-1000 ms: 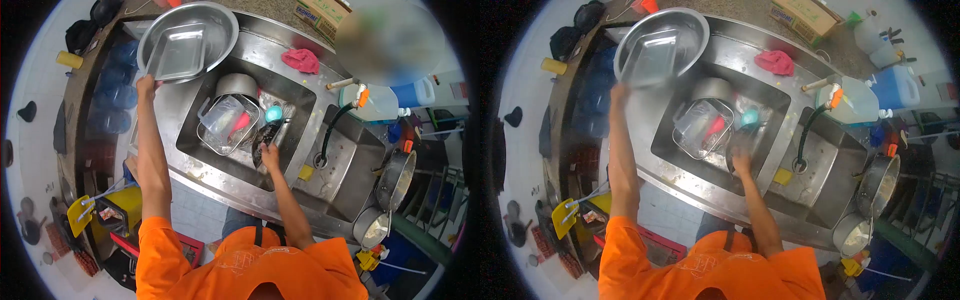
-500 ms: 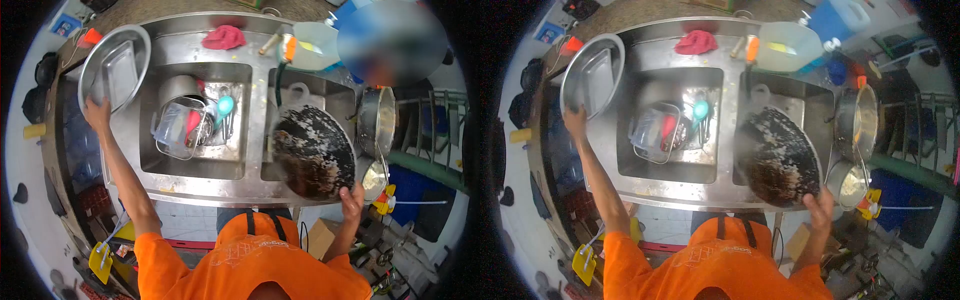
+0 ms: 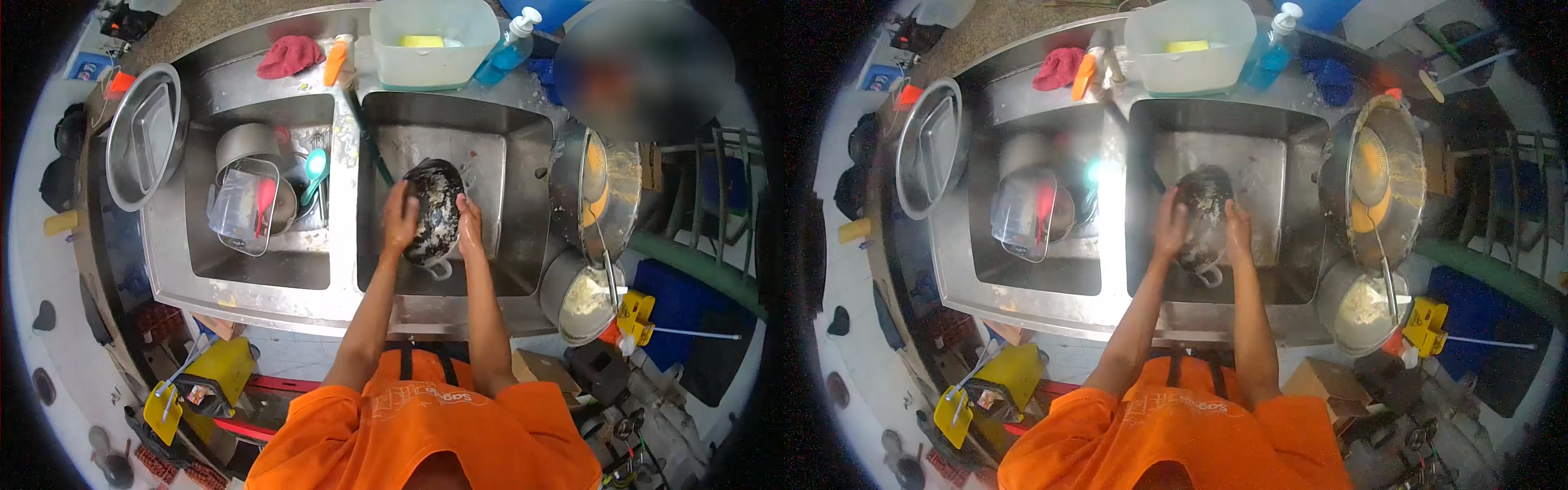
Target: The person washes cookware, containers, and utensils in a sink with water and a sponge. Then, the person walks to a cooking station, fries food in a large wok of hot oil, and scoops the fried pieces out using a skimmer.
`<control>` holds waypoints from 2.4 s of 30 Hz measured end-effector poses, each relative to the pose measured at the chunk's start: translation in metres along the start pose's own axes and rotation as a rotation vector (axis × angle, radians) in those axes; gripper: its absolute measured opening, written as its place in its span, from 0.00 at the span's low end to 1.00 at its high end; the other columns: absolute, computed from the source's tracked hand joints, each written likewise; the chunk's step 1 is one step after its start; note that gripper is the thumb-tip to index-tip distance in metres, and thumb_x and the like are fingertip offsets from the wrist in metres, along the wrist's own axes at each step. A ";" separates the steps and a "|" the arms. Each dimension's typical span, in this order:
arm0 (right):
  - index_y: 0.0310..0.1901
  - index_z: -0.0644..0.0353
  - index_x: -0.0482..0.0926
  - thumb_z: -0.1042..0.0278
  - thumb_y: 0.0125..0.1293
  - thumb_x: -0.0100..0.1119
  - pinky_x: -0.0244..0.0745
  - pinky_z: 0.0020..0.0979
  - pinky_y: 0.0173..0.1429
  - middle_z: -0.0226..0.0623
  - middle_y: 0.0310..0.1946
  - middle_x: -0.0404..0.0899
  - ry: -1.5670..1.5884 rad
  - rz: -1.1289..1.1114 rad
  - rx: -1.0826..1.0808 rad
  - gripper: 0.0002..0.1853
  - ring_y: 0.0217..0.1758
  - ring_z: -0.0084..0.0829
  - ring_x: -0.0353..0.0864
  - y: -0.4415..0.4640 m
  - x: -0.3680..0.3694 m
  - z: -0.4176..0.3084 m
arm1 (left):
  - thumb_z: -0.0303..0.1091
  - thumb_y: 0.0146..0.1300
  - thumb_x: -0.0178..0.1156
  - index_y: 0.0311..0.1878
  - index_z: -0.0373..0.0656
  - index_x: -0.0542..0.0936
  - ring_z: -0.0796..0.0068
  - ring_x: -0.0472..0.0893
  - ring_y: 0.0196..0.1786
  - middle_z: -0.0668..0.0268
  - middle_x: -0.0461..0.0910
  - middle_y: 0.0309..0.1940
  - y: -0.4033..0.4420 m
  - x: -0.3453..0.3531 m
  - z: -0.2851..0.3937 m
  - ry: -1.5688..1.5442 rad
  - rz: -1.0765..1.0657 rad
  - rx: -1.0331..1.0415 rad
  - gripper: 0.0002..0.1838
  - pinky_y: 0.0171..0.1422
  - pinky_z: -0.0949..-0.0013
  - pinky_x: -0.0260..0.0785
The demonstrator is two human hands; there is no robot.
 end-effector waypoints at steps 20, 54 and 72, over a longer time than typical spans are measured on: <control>0.73 0.56 0.57 0.34 0.72 0.25 0.38 0.47 0.79 0.50 0.76 0.47 -1.429 -0.904 0.135 0.39 0.80 0.48 0.42 0.007 -0.005 0.035 | 0.27 0.60 0.48 0.59 0.27 0.69 0.58 0.83 0.39 0.50 0.78 0.45 -0.064 -0.003 -0.058 -0.580 0.052 -0.850 0.23 0.28 0.60 0.81; 0.68 0.62 0.62 0.54 0.71 0.43 0.58 0.47 0.70 0.50 0.66 0.65 -1.509 -0.002 -0.959 0.29 0.67 0.49 0.65 0.100 0.000 0.099 | 0.21 0.50 0.52 0.53 0.34 0.75 0.69 0.78 0.38 0.61 0.79 0.36 -0.035 0.011 -0.026 -0.484 0.013 -0.880 0.23 0.32 0.69 0.71; 0.74 0.64 0.48 0.45 0.76 0.32 0.32 0.49 0.79 0.52 0.77 0.41 -1.690 -0.205 -0.423 0.36 0.80 0.53 0.38 0.072 0.013 0.115 | 0.32 0.58 0.51 0.39 0.37 0.76 0.68 0.77 0.23 0.58 0.76 0.29 -0.022 -0.006 -0.020 -0.429 0.005 -0.851 0.11 0.19 0.66 0.71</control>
Point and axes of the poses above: each hand's wrist, its own y-axis towards the middle knuckle, its own x-axis out of the palm, z = x × y, the point moved 1 cm from there along y, towards the middle knuckle
